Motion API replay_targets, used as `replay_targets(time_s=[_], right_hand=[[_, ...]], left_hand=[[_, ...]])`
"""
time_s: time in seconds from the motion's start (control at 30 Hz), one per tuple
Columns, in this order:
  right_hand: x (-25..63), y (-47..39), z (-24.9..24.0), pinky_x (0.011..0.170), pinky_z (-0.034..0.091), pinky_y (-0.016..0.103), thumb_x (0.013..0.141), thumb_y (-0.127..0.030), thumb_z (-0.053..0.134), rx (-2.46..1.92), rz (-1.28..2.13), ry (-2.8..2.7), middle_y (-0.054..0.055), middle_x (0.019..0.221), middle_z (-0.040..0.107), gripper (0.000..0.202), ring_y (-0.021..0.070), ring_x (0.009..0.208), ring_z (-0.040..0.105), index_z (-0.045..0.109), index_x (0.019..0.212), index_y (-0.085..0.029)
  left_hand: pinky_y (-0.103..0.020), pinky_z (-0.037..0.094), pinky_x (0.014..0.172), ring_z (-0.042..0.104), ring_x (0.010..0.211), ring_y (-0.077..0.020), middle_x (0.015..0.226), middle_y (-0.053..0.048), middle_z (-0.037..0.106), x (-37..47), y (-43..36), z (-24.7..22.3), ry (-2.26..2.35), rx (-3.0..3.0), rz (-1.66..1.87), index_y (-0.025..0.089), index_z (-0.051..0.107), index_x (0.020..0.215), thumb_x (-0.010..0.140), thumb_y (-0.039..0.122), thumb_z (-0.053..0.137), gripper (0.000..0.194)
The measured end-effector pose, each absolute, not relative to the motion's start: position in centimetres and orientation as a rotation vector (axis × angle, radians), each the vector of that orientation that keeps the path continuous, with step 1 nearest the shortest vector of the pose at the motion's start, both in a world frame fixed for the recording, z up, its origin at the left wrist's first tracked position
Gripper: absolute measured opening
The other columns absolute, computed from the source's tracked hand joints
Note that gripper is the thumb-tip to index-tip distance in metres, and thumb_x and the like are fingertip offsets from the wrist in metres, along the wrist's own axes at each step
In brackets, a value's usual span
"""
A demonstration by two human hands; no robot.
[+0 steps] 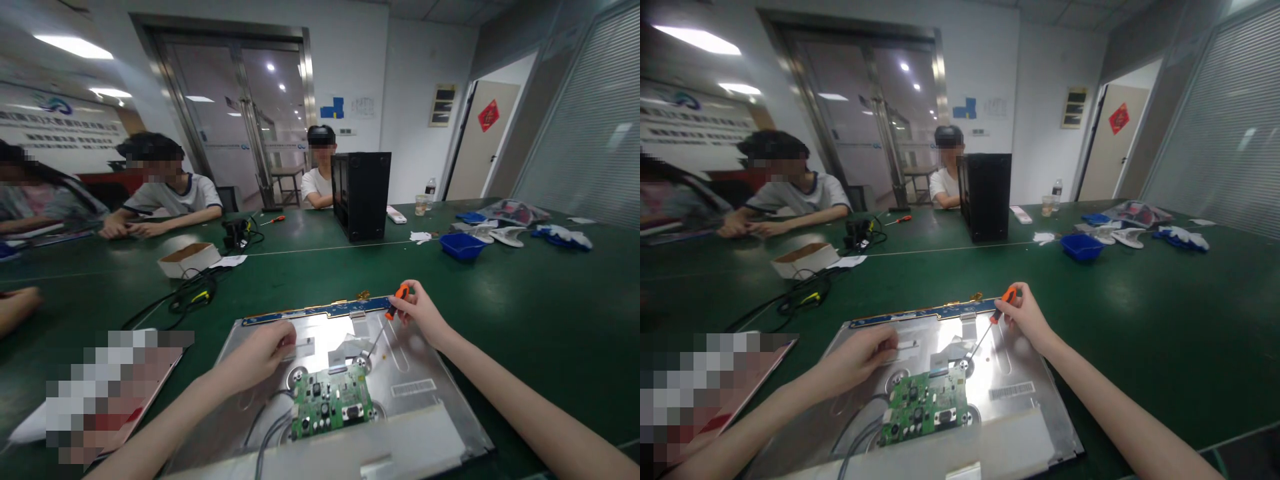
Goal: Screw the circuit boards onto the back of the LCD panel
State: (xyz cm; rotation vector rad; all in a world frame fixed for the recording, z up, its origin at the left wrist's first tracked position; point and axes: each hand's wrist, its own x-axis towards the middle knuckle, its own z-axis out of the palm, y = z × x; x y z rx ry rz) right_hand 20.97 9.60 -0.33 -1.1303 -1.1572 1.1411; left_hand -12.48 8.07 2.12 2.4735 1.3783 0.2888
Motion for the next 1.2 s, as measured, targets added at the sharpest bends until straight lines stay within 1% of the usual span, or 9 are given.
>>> replay_targets(time_s=[0.1, 0.2, 0.3, 0.43, 0.57, 0.67, 0.8, 0.97, 1.2], right_hand=[[21.1, 10.2, 0.0, 0.033, 0.036, 0.018, 0.056, -0.053, 0.082, -1.108, 1.135, -1.120, -0.010, 0.052, 0.054, 0.063, 0.0094, 0.039, 0.047, 0.040, 0.092, -0.024], [20.8, 11.0, 0.6, 0.035, 0.037, 0.019, 0.056, -0.052, 0.082, -1.084, 1.128, -1.093, -0.011, 0.052, 0.055, 0.064, 0.0092, 0.039, 0.047, 0.041, 0.095, -0.023], [20.2, 11.6, 1.2, 0.037, 0.038, 0.019, 0.055, -0.051, 0.083, -1.069, 1.122, -1.072, -0.010, 0.054, 0.056, 0.064, 0.0096, 0.042, 0.049, 0.042, 0.095, -0.024], [19.7, 11.7, 1.3, 0.037, 0.036, 0.019, 0.054, -0.053, 0.083, -1.065, 1.127, -1.044, -0.011, 0.052, 0.053, 0.064, 0.0096, 0.041, 0.048, 0.041, 0.093, -0.024], [19.7, 11.3, 0.7, 0.036, 0.035, 0.019, 0.053, -0.054, 0.083, -1.074, 1.133, -1.018, -0.011, 0.054, 0.053, 0.063, 0.0087, 0.040, 0.047, 0.041, 0.090, -0.024], [19.8, 11.0, 0.4, 0.037, 0.035, 0.018, 0.052, -0.054, 0.083, -1.082, 1.129, -1.009, -0.011, 0.054, 0.053, 0.064, 0.0089, 0.041, 0.047, 0.041, 0.090, -0.024], [19.8, 10.7, 0.4, 0.036, 0.035, 0.018, 0.053, -0.054, 0.083, -1.085, 1.115, -1.025, -0.011, 0.053, 0.052, 0.064, 0.0087, 0.040, 0.046, 0.041, 0.091, -0.024], [19.8, 10.3, 0.5, 0.036, 0.035, 0.018, 0.054, -0.053, 0.082, -1.091, 1.087, -1.057, -0.011, 0.052, 0.053, 0.063, 0.0093, 0.040, 0.046, 0.041, 0.093, -0.024], [19.8, 10.1, 0.4, 0.036, 0.036, 0.019, 0.056, -0.053, 0.081, -1.097, 1.065, -1.087, -0.011, 0.053, 0.053, 0.062, 0.0094, 0.039, 0.047, 0.041, 0.093, -0.025]], left_hand=[[-0.026, 0.038, 0.066, 0.053, 0.071, -0.0179, 0.079, -0.003, 0.060, -10.9, 8.3, 3.3, 1.315, 2.499, 0.295, 0.018, 0.053, 0.079, 0.084, 0.014, 0.042, 0.012], [-0.025, 0.039, 0.066, 0.053, 0.072, -0.0169, 0.081, -0.003, 0.060, -8.1, 8.6, 3.9, 1.162, 2.540, 0.306, 0.017, 0.054, 0.080, 0.085, 0.012, 0.043, 0.013], [-0.024, 0.039, 0.066, 0.054, 0.072, -0.0162, 0.081, -0.003, 0.061, -5.0, 8.9, 3.6, 1.011, 2.587, 0.296, 0.017, 0.055, 0.081, 0.084, 0.011, 0.046, 0.012], [-0.024, 0.039, 0.063, 0.055, 0.069, -0.0161, 0.078, -0.002, 0.063, -2.2, 8.9, 2.8, 0.886, 2.644, 0.194, 0.017, 0.057, 0.079, 0.082, 0.010, 0.051, 0.010], [-0.024, 0.038, 0.059, 0.055, 0.067, -0.0163, 0.077, -0.003, 0.064, -1.8, 8.6, 2.3, 0.839, 2.659, 0.161, 0.018, 0.059, 0.079, 0.083, 0.014, 0.054, 0.007], [-0.025, 0.039, 0.060, 0.055, 0.068, -0.0167, 0.078, -0.003, 0.064, -2.0, 8.4, 2.0, 0.836, 2.661, 0.197, 0.017, 0.060, 0.081, 0.086, 0.018, 0.052, 0.009], [-0.025, 0.038, 0.061, 0.056, 0.070, -0.0172, 0.079, -0.004, 0.065, -2.1, 8.3, 1.7, 0.864, 2.639, 0.206, 0.017, 0.060, 0.082, 0.088, 0.019, 0.052, 0.010], [-0.025, 0.036, 0.058, 0.052, 0.064, -0.0155, 0.073, -0.002, 0.061, -1.8, 8.2, 1.5, 0.855, 2.621, 0.243, 0.017, 0.058, 0.079, 0.087, 0.021, 0.055, 0.010], [-0.023, 0.036, 0.058, 0.052, 0.063, -0.0142, 0.072, -0.001, 0.060, -1.8, 8.7, 1.1, 0.814, 2.535, 0.261, 0.017, 0.060, 0.079, 0.080, 0.016, 0.059, 0.002]])
